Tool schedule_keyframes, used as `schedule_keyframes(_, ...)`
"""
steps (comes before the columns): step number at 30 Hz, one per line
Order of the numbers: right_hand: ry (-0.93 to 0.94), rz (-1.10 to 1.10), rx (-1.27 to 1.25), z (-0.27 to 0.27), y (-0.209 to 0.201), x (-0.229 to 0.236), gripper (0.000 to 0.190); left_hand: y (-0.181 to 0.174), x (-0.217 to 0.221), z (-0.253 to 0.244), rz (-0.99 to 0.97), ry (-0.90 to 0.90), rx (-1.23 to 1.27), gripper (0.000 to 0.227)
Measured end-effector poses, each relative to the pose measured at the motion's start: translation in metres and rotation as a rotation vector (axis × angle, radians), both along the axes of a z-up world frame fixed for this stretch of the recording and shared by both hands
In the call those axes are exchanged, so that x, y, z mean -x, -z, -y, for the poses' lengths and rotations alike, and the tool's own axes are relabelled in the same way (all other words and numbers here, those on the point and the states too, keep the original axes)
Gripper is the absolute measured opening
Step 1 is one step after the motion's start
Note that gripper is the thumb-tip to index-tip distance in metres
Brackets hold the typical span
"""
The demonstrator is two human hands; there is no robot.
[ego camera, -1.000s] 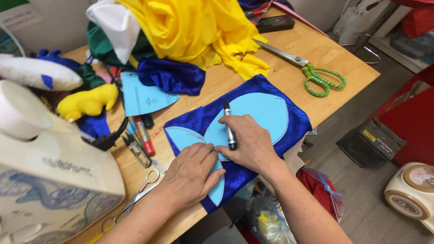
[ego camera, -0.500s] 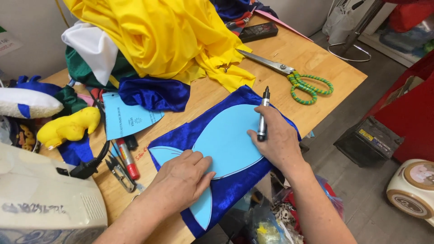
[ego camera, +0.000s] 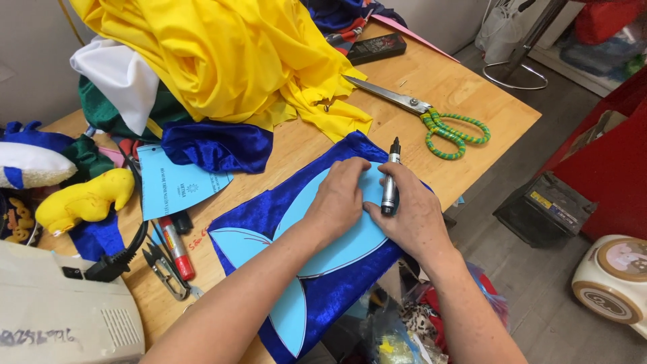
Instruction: The person places a light blue paper pattern onto a piece of dark blue fabric on a wooden table. They smooth the pattern and then use a black marker to trace the outline of the pattern onto the fabric.
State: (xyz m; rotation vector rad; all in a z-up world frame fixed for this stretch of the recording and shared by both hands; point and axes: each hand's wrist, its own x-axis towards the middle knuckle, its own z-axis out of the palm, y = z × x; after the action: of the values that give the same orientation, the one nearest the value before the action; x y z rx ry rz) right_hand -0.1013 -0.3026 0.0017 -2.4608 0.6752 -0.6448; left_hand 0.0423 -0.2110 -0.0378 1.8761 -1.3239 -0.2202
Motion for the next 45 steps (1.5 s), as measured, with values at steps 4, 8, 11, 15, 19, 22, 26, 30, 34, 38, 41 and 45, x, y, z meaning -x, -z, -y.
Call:
schedule_keyframes(4, 0.023, 0.008, -0.099, 0.009, -0.003, 0.002, 0.064, -0.004, 0.007, -0.002, -0.021, -0.021, -0.014, 0.040)
schedule_keyframes(8, -0.006, 0.158, -0.326, 0.032, -0.011, -0.003, 0.055, -0.010, 0.015, -0.002, 0.165, 0.027, -0.065, 0.037)
schedule_keyframes(11, -0.023, 0.166, -0.286, 0.045, -0.014, -0.017, 0.051, -0.014, 0.018, -0.003, 0.252, 0.053, -0.122, 0.035)
schedule_keyframes(15, -0.002, 0.086, -0.156, 0.066, -0.007, -0.045, 0.059, -0.016, 0.019, -0.002, 0.293, 0.061, -0.183, 0.037)
schedule_keyframes(19, 0.014, -0.021, -0.023, 0.074, -0.009, -0.068, 0.067, -0.020, 0.019, -0.003, 0.293, 0.066, -0.207, 0.038)
schedule_keyframes(22, -0.024, -0.017, -0.020, 0.078, -0.009, -0.072, 0.068, -0.019, 0.020, -0.003, 0.304, 0.067, -0.238, 0.038)
schedule_keyframes(26, 0.001, -0.003, 0.002, 0.084, -0.010, -0.067, 0.064, -0.014, 0.020, -0.001, 0.322, 0.061, -0.264, 0.038)
schedule_keyframes(30, -0.015, 0.112, 0.109, 0.096, -0.001, -0.061, 0.060, -0.014, 0.021, 0.002, 0.353, 0.045, -0.311, 0.039)
schedule_keyframes(34, -0.129, 0.451, -0.326, 0.066, -0.010, -0.054, 0.029, -0.026, 0.022, -0.003, 0.301, 0.037, -0.311, 0.041)
schedule_keyframes(38, -0.163, 0.623, -0.963, 0.063, -0.006, -0.050, 0.027, -0.026, 0.022, -0.004, 0.305, 0.005, -0.297, 0.041)
schedule_keyframes(41, -0.108, 0.628, -0.968, 0.072, 0.004, -0.047, 0.023, -0.026, 0.023, -0.004, 0.291, -0.010, -0.303, 0.041)
schedule_keyframes(45, -0.103, 0.608, -0.819, 0.084, 0.017, -0.046, 0.028, -0.030, 0.023, -0.005, 0.266, -0.023, -0.287, 0.040)
